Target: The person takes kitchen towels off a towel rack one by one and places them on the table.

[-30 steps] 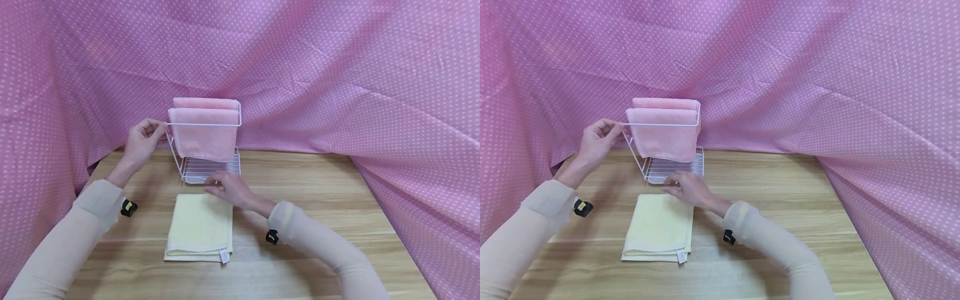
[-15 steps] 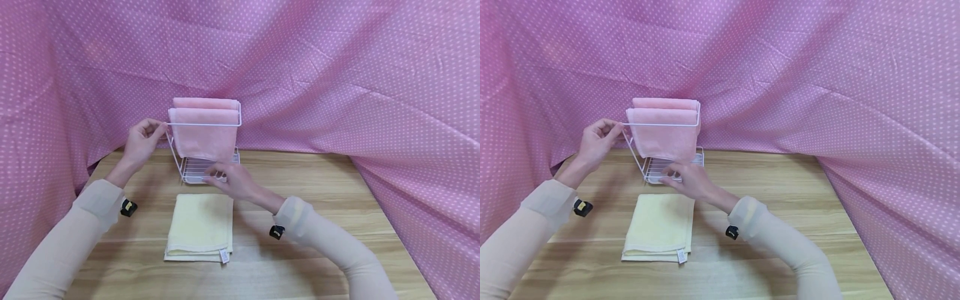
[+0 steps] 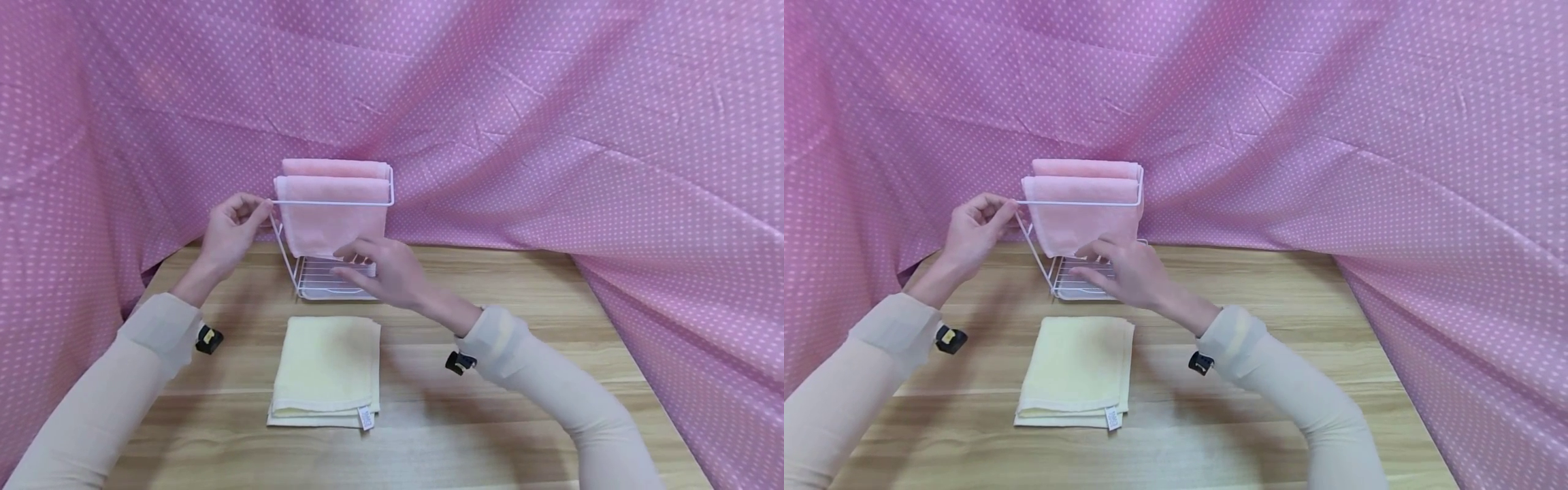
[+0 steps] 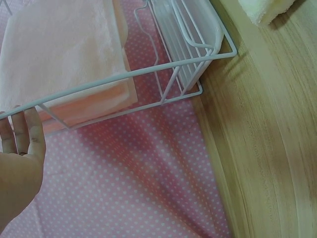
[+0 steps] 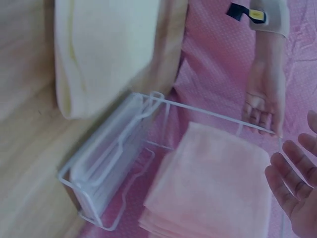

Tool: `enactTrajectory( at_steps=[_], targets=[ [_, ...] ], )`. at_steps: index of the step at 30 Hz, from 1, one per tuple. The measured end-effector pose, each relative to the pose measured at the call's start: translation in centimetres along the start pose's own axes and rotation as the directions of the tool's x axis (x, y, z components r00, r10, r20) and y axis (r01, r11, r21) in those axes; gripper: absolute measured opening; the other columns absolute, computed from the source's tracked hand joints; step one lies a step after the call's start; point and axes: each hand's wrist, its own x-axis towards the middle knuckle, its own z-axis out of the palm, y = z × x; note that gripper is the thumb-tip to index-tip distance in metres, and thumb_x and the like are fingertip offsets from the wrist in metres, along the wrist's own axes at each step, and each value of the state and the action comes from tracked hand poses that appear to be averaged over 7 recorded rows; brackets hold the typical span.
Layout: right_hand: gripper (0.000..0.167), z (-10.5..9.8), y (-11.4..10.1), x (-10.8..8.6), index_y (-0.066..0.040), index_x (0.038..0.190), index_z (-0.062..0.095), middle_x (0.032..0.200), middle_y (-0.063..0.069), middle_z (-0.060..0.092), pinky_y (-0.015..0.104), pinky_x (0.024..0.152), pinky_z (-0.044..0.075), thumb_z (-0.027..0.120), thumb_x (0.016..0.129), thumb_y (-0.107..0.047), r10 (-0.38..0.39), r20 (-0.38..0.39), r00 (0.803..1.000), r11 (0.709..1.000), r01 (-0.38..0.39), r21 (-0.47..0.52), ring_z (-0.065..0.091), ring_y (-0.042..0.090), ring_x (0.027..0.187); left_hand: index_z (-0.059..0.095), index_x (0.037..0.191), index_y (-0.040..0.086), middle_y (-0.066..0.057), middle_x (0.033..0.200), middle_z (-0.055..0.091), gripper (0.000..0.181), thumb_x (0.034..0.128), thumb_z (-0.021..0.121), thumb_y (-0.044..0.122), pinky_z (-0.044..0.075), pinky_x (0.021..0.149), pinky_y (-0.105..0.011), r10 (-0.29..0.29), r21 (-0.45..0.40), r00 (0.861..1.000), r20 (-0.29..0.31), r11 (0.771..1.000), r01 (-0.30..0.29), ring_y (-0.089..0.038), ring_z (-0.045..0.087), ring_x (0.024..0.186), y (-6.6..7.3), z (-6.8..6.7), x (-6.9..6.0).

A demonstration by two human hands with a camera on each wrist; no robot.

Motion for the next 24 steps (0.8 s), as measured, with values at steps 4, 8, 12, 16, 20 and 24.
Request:
enactTrajectory(
  at_steps=[4, 8, 12, 16, 20, 24],
  targets=[
    [0.023, -1.2, 0.0, 0.9, -0.008, 0.112, 0.076, 0.100, 0.005, 0.079, 0.027, 0.077, 0.066, 0.079, 0.096, -0.024, -0.035, -0.036, 0.999, 0.999, 0.034, -0.035, 0.074, 0.015, 0.087, 0.069, 0.102, 0.006, 0.006, 0.089, 0.076, 0.007, 0.1023, 0.070, 0.013, 0.067, 0.078, -0.019, 0.007, -0.006, 1.000, 0.003, 1.000, -0.007, -0.005, 0.075, 0.080, 0.0, 0.0, 0.0],
    [0.024, -2.5, -0.1, 1.8, -0.008, 0.113, 0.075, 0.104, 0.005, 0.080, 0.024, 0.079, 0.064, 0.079, 0.096, -0.024, -0.050, -0.049, 0.998, 0.997, 0.047, -0.061, 0.074, 0.015, 0.090, 0.069, 0.102, 0.006, 0.005, 0.089, 0.076, 0.008, 0.1020, 0.070, 0.013, 0.067, 0.079, -0.018, 0.013, -0.001, 1.000, 0.001, 1.000, -0.013, -0.006, 0.075, 0.081, 0.0, 0.1, 0.1],
    [0.025, -3.6, -0.1, 2.7, -0.008, 0.115, 0.075, 0.108, 0.005, 0.080, 0.025, 0.081, 0.064, 0.078, 0.096, -0.026, -0.051, -0.044, 0.998, 0.996, 0.047, -0.077, 0.075, 0.017, 0.091, 0.069, 0.103, 0.005, 0.005, 0.089, 0.076, 0.011, 0.1018, 0.071, 0.015, 0.067, 0.079, -0.018, 0.019, 0.019, 1.000, -0.006, 1.000, -0.019, -0.008, 0.075, 0.082, 0.1, 0.0, 0.0],
    [0.026, -4.4, 0.3, 3.8, -0.008, 0.115, 0.074, 0.110, 0.006, 0.080, 0.027, 0.083, 0.064, 0.078, 0.097, -0.027, -0.038, -0.036, 0.999, 0.996, 0.035, -0.087, 0.075, 0.018, 0.094, 0.070, 0.102, 0.006, 0.005, 0.090, 0.076, 0.011, 0.1017, 0.071, 0.017, 0.067, 0.079, -0.018, 0.020, 0.029, 1.000, -0.009, 0.999, -0.020, -0.008, 0.076, 0.083, 0.1, -0.1, 0.1],
    [0.027, -5.1, 1.0, 5.0, -0.007, 0.116, 0.074, 0.112, 0.008, 0.078, 0.032, 0.086, 0.066, 0.077, 0.098, -0.027, -0.001, -0.013, 1.000, 0.997, 0.000, -0.076, 0.075, 0.020, 0.096, 0.069, 0.101, 0.007, 0.004, 0.090, 0.077, 0.011, 0.1016, 0.072, 0.018, 0.067, 0.079, -0.019, 0.016, 0.014, 1.000, -0.008, 1.000, -0.016, -0.007, 0.076, 0.082, 0.0, -0.1, 0.2],
    [0.030, -5.7, 1.8, 6.1, -0.004, 0.118, 0.074, 0.112, 0.011, 0.077, 0.036, 0.088, 0.066, 0.076, 0.099, -0.027, 0.048, 0.010, 0.999, 0.996, -0.047, -0.072, 0.074, 0.023, 0.099, 0.067, 0.100, 0.005, 0.004, 0.088, 0.076, 0.012, 0.1015, 0.072, 0.017, 0.067, 0.079, -0.019, 0.012, -0.003, 1.000, -0.007, 1.000, -0.012, -0.005, 0.076, 0.081, 0.0, -0.1, 0.3]
  ],
)
